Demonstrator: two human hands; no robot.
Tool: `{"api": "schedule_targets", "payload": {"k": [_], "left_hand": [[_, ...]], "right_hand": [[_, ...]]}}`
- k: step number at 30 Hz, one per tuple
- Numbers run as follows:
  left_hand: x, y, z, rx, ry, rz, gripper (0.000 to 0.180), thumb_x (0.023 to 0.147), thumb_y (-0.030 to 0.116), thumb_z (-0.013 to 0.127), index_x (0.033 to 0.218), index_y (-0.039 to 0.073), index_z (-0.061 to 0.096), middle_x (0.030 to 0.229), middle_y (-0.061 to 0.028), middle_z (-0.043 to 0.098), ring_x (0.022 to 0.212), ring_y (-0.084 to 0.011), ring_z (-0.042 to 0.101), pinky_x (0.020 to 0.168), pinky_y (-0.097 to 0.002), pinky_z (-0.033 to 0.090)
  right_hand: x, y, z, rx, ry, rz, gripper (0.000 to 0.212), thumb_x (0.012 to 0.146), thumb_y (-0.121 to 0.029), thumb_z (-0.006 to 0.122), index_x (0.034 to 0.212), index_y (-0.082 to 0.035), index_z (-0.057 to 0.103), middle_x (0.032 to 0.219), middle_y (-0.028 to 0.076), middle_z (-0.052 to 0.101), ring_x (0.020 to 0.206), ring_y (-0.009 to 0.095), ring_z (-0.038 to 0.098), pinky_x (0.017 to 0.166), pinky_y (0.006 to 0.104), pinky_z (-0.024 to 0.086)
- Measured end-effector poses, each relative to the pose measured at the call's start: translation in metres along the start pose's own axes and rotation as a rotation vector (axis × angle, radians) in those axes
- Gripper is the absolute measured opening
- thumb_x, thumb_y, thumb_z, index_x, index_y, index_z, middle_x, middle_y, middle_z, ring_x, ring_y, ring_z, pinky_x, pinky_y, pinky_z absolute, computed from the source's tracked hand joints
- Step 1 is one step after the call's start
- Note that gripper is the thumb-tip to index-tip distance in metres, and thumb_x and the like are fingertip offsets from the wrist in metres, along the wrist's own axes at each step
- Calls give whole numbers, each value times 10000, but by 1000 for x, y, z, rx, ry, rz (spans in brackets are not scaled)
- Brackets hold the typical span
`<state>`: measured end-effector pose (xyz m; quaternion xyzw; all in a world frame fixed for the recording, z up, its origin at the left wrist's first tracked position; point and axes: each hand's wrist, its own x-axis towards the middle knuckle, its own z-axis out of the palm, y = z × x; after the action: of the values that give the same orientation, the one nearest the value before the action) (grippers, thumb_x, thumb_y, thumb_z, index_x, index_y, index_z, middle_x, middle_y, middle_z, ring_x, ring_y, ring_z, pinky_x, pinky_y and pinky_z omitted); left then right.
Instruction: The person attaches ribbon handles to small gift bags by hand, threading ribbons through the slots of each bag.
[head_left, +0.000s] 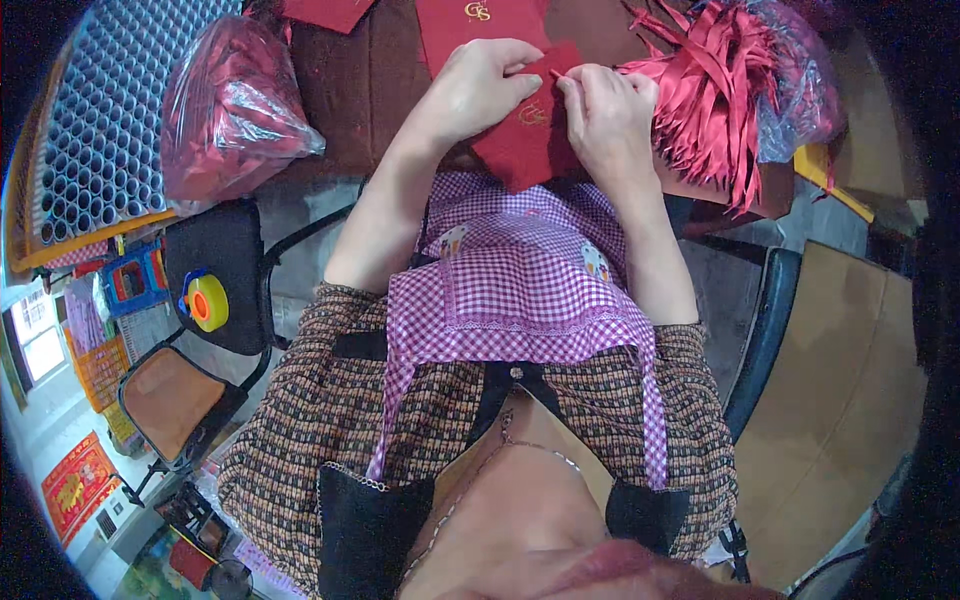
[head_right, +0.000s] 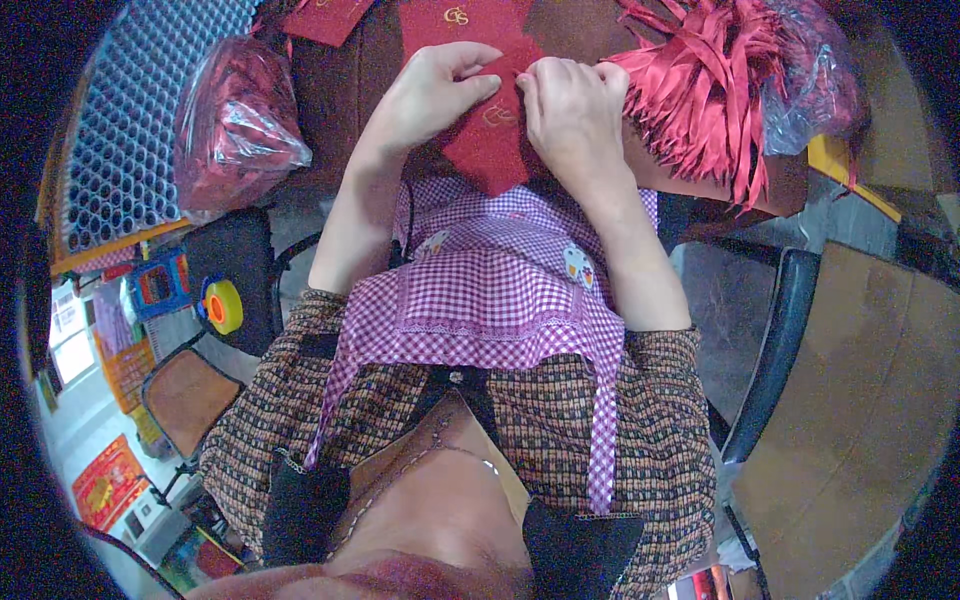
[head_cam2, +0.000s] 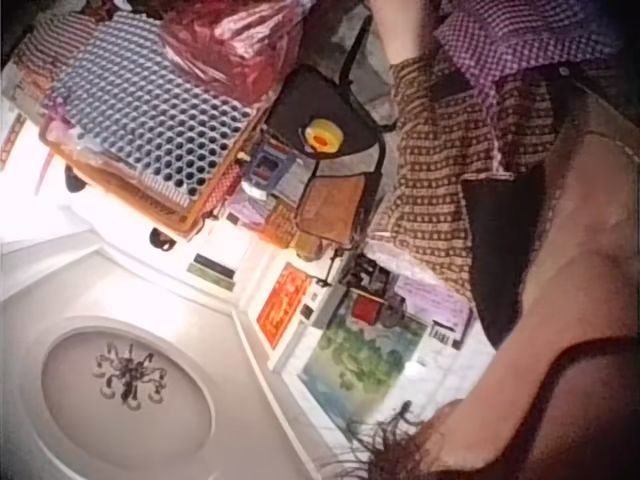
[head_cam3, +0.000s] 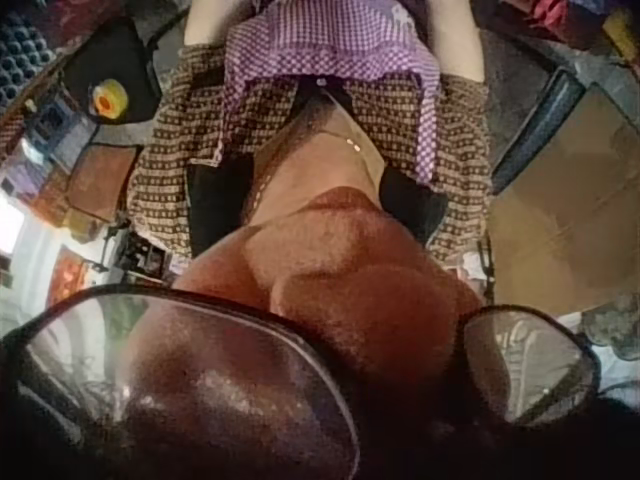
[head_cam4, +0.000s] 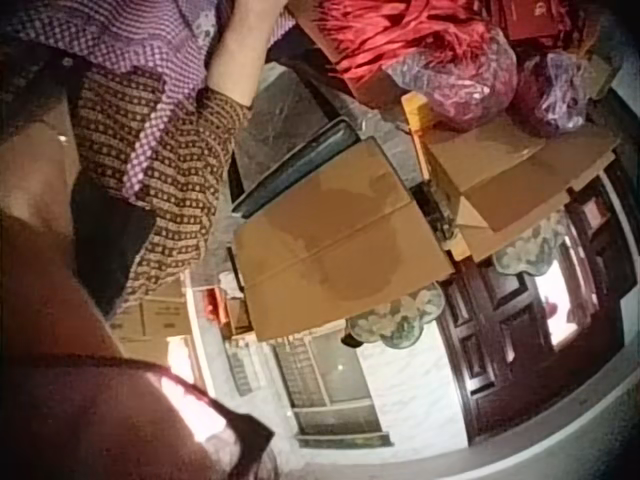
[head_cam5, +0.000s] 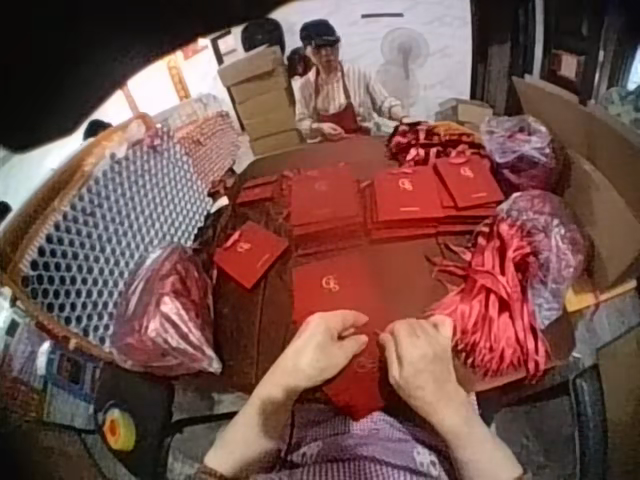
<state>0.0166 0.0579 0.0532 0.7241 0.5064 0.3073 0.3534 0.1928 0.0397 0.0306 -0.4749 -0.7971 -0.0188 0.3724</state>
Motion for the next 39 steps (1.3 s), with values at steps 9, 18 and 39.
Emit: {"api": "schedule_targets", "payload": {"k": [9, 18, 39], "left_hand": [[-3, 11, -1, 68, -18, 14, 340, 798, 83, 624, 1110, -48, 587, 955, -121, 664, 882, -140, 609, 782, -274, 484], [-5, 13, 1, 32, 7, -40, 327, 796, 83, 646, 1088, -55, 594, 884, -50, 653, 786, -83, 567, 736, -239, 483], [-11, 34, 11, 196, -21, 67, 320, 796, 118, 578, 1086, -16, 597, 1015, -230, 622, 963, -305, 628, 820, -341, 491]], "right_hand": [[4, -4, -8, 145, -54, 89, 132, 825, -167, 608, 782, -45, 585, 704, 93, 617, 667, 243, 590, 729, 358, 370], [7, -1, -12, 341, -85, 188, 175, 798, -149, 628, 744, 15, 598, 618, 155, 592, 567, 295, 583, 558, 378, 445], [7, -6, -13, 19, -127, 92, 167, 794, -165, 634, 793, -4, 590, 705, 143, 629, 662, 306, 613, 635, 391, 442]]}}
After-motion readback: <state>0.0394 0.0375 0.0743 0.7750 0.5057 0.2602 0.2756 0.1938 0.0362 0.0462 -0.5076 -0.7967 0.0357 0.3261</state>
